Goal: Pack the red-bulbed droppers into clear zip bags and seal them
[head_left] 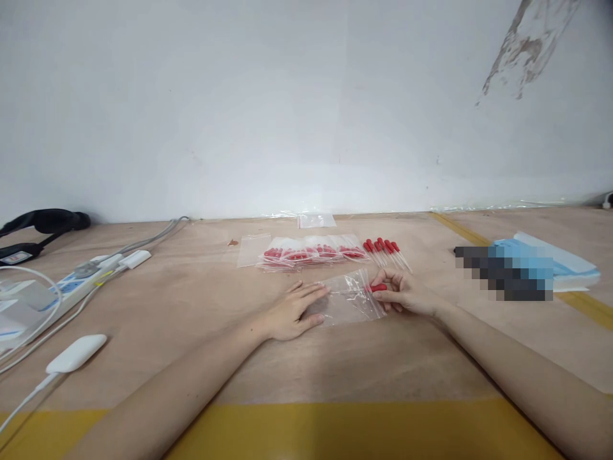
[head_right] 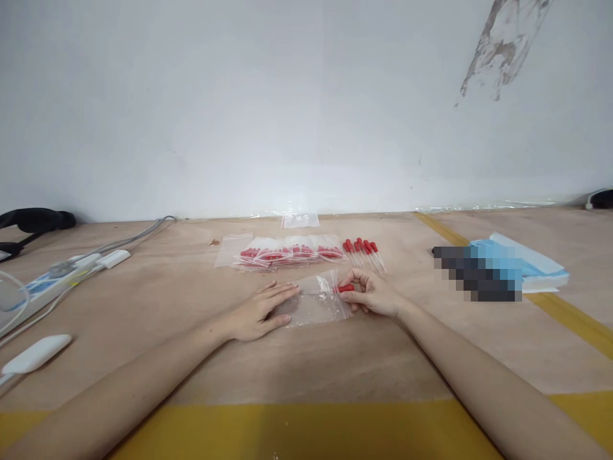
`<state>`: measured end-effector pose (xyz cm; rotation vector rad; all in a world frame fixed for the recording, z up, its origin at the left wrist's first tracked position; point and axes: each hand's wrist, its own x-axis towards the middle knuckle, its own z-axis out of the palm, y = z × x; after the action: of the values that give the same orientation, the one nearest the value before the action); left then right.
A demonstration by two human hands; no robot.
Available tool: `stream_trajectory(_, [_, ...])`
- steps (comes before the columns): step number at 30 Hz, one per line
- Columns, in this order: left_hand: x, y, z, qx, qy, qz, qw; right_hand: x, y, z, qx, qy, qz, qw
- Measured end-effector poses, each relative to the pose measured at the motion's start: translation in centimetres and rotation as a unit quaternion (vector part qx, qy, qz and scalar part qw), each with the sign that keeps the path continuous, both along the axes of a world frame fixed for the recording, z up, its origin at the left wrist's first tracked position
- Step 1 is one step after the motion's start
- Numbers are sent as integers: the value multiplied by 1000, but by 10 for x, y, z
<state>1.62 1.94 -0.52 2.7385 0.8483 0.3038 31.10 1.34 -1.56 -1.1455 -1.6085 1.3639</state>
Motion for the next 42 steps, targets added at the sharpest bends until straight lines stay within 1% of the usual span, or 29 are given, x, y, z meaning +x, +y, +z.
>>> stream_trajectory(2, [0, -1, 1, -2, -2, 0, 1000, 3, 3, -1, -14, -5, 31, 999])
stream_trajectory(4, [0, -1, 1, -6, -4, 0, 1000, 5, 6, -1, -32, -18, 40, 999])
stream_trajectory(6, [0, -1, 1, -9, -2, 0, 1000, 5, 8, 0, -37, -39, 17, 998])
stream_trajectory(8, [0, -1, 1, -8, 2, -2, 1000, 3, 7, 0, -24, -69, -9, 997])
stream_trajectory(9, [0, 0, 0, -6, 3, -3, 1000, 1, 7, 0, -15, -83, -11, 996])
stream_trajectory(11, [0, 0, 0, -3, 5, -4, 1000, -1, 6, 0, -7, -105, 20, 994])
stream_trajectory(13, [0, 1, 0, -1, 5, -2, 1000, -2, 5, 1, -16, -105, 64, 992])
stream_trajectory(14, [0, 1, 0, -1, 5, -2, 1000, -2, 4, 1, -23, -95, 77, 992])
stream_trajectory(16, [0, 1, 0, -2, 5, -2, 1000, -4, 2, 1, -37, -64, 81, 994])
stream_trajectory(20, [0, 0, 2, -1, 8, -2, 1000, -15, -3, 2, -56, 37, 56, 996])
stream_trajectory(22, [0, 0, 1, -3, 8, -1, 1000, -19, -4, 2, -49, 88, 48, 994])
stream_trajectory(24, [0, 0, 0, -5, 5, -2, 1000, -19, -4, 2, -42, 98, 51, 993])
stream_trajectory(28, [-1, 2, -1, -12, -10, -4, 1000, -5, 0, 1, -64, 50, 57, 995])
stream_trajectory(32, [-1, 1, 0, -24, -5, -2, 1000, 5, 1, 4, -74, 34, 45, 996])
stream_trajectory(37, [-1, 2, 0, -26, -4, -3, 1000, -5, 1, 5, -43, -29, 38, 998])
stream_trajectory(42, [-1, 3, -1, -18, 1, -1, 1000, -14, 0, 3, -27, -97, -23, 995])
